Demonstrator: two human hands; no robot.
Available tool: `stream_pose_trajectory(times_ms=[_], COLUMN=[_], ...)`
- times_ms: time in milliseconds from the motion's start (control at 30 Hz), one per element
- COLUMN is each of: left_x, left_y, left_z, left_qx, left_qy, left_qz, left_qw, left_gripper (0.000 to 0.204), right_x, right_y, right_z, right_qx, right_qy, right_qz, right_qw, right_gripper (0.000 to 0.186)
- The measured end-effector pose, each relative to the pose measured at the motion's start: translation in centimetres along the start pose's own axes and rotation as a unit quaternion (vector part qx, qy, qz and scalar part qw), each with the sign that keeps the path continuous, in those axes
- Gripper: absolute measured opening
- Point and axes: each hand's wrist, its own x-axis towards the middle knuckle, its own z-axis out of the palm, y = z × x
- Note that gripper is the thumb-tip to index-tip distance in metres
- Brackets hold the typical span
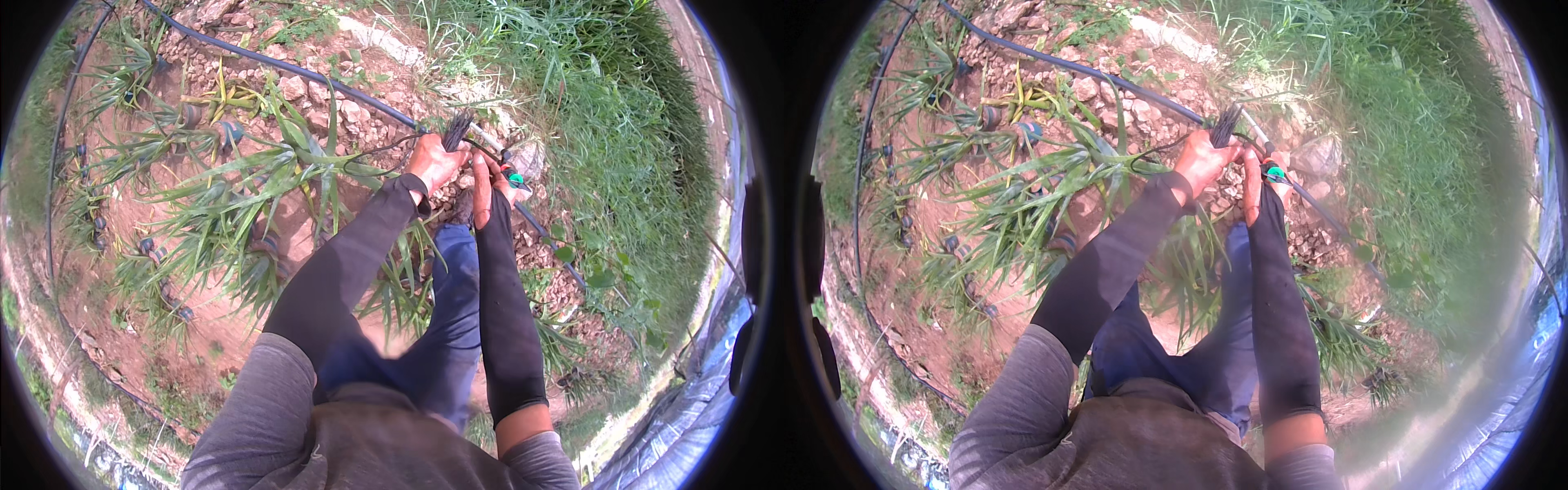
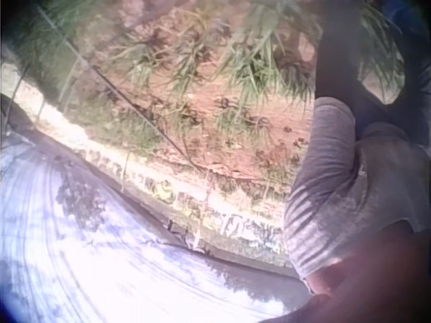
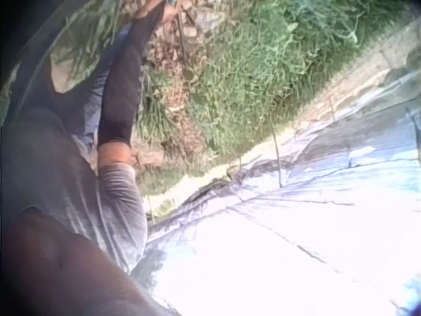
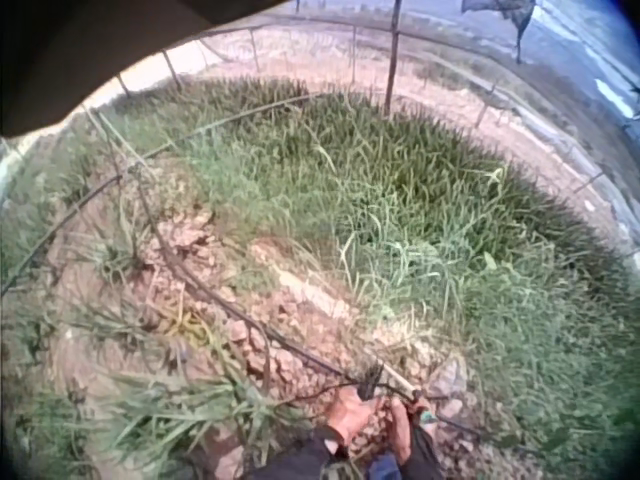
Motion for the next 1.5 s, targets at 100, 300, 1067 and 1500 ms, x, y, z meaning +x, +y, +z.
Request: stream_pose_trajectory(times_ms=[100,300,1067,1500], left_x=[1.3,1.4,1.3,1.8], left_y=[-3.1,-4.0,-1.9,1.3], left_z=[0.4,1.2,2.5,1.7], left_qx=[0.016,-0.039,-0.335,-0.051], left_qy=[0.019,0.021,-0.110,-0.016], left_qz=[0.104,0.137,-0.075,0.042], left_qw=[0.994,0.990,0.933,0.998], left_gripper=[0.009,0.017,0.014,0.015], right_x=[0.5,0.8,2.5,3.8], right_y=[-0.2,-3.5,-3.2,-2.1], right_z=[-0.4,-0.1,-2.7,-3.9], right_qx=[-0.097,-0.169,-0.125,-0.304], right_qy=[-0.025,-0.025,-0.088,-0.066], right_qz=[0.021,0.028,-0.038,-0.083], right_qw=[0.995,0.985,0.988,0.947], right_gripper=[0.037,0.039,0.032,0.027])
